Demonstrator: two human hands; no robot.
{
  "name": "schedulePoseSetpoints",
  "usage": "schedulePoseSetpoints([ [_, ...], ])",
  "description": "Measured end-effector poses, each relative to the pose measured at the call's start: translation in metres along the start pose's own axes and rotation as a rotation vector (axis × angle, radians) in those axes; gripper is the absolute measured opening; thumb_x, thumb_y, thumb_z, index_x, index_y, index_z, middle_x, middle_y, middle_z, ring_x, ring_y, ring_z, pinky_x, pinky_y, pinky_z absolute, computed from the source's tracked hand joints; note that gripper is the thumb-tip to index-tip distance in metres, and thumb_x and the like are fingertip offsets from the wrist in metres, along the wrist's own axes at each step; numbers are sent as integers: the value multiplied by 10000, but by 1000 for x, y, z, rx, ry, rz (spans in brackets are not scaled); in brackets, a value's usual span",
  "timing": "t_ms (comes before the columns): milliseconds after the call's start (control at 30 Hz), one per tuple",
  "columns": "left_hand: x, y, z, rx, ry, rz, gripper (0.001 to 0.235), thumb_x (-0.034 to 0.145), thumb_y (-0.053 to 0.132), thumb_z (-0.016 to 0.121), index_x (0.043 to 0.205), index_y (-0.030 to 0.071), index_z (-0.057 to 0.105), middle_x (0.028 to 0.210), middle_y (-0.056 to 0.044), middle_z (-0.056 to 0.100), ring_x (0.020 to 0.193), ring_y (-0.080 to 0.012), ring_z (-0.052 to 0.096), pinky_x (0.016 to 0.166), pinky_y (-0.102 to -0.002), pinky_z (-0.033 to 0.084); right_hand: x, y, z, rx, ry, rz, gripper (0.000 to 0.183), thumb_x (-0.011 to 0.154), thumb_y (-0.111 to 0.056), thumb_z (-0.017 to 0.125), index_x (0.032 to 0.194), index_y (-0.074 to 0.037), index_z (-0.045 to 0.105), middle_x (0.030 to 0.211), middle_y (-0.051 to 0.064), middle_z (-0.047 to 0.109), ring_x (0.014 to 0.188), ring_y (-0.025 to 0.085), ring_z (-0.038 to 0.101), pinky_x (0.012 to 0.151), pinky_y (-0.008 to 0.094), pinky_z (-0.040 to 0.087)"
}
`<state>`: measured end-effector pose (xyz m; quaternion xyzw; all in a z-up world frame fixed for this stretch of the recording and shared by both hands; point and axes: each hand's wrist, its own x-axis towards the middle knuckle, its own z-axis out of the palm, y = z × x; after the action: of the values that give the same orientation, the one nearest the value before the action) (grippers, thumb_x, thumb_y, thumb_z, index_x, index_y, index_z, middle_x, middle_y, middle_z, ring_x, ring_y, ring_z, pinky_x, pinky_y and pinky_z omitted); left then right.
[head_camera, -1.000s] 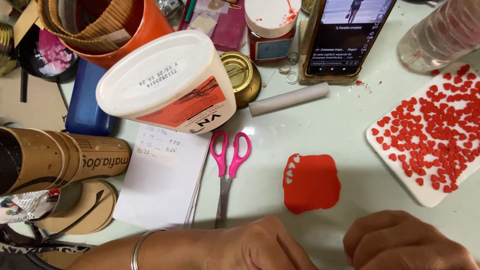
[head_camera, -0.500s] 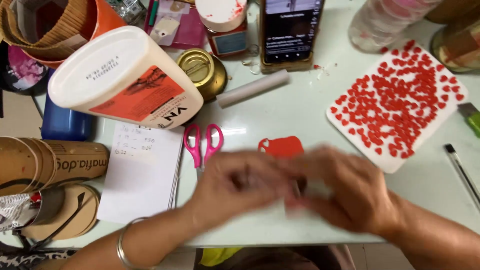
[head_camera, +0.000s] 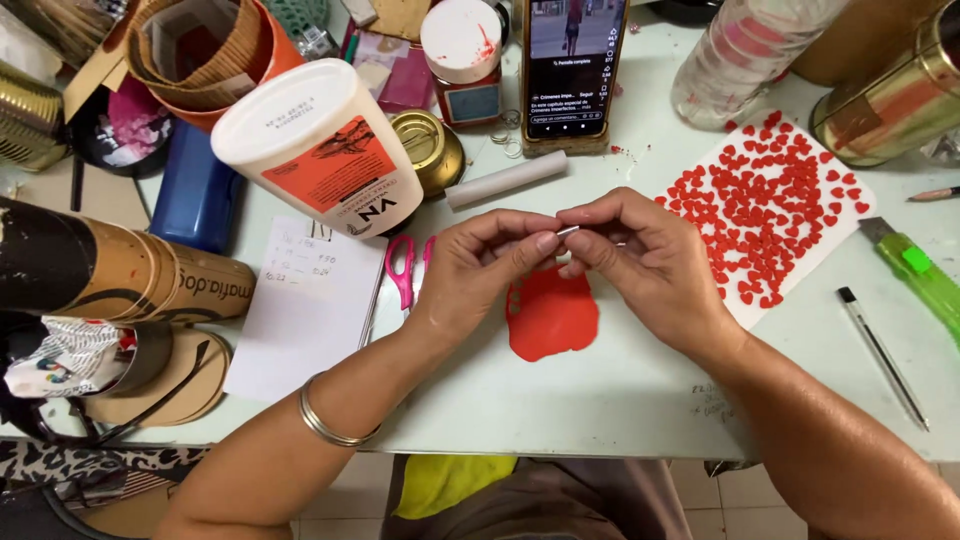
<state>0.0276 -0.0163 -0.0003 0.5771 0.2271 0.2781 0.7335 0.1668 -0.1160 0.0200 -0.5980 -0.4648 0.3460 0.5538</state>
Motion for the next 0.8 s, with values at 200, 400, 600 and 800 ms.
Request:
schedulePoseSetpoints([
  [200,0,-7,-4,-133,-63,25,189,858,117,591,1022,25,613,909,-90,661,874,-138,639,818,-235,539,1,1,1,-37,19,-14,185,859,-99,568,1018,-3,564,900,99,627,703,159,666,683,209,545],
  [400,-1,-16,-9,-221,-52,0,217,815,91,641,1018,23,605,924,-110,666,851,-150,649,810,-239,542,-4,-5,7,-152,13,-110,168,864,-46,558,1016,25,560,962,129,571,823,191,643,742,236,568],
  [600,-4,-15,-13,-215,-57,26,192,807,76,656,984,16,616,893,-104,669,822,-131,649,764,-227,564,-4,-6,7,-164,-12,-75,171,866,-37,553,1030,10,556,943,109,559,833,168,635,746,233,547],
  [800,-6,-9,-13,-162,-15,28,181,809,103,653,969,32,607,886,-91,673,780,-104,631,717,-203,527,4,6,-2,605,27,284,142,859,-14,428,956,38,518,906,156,562,758,224,583,681,327,529],
])
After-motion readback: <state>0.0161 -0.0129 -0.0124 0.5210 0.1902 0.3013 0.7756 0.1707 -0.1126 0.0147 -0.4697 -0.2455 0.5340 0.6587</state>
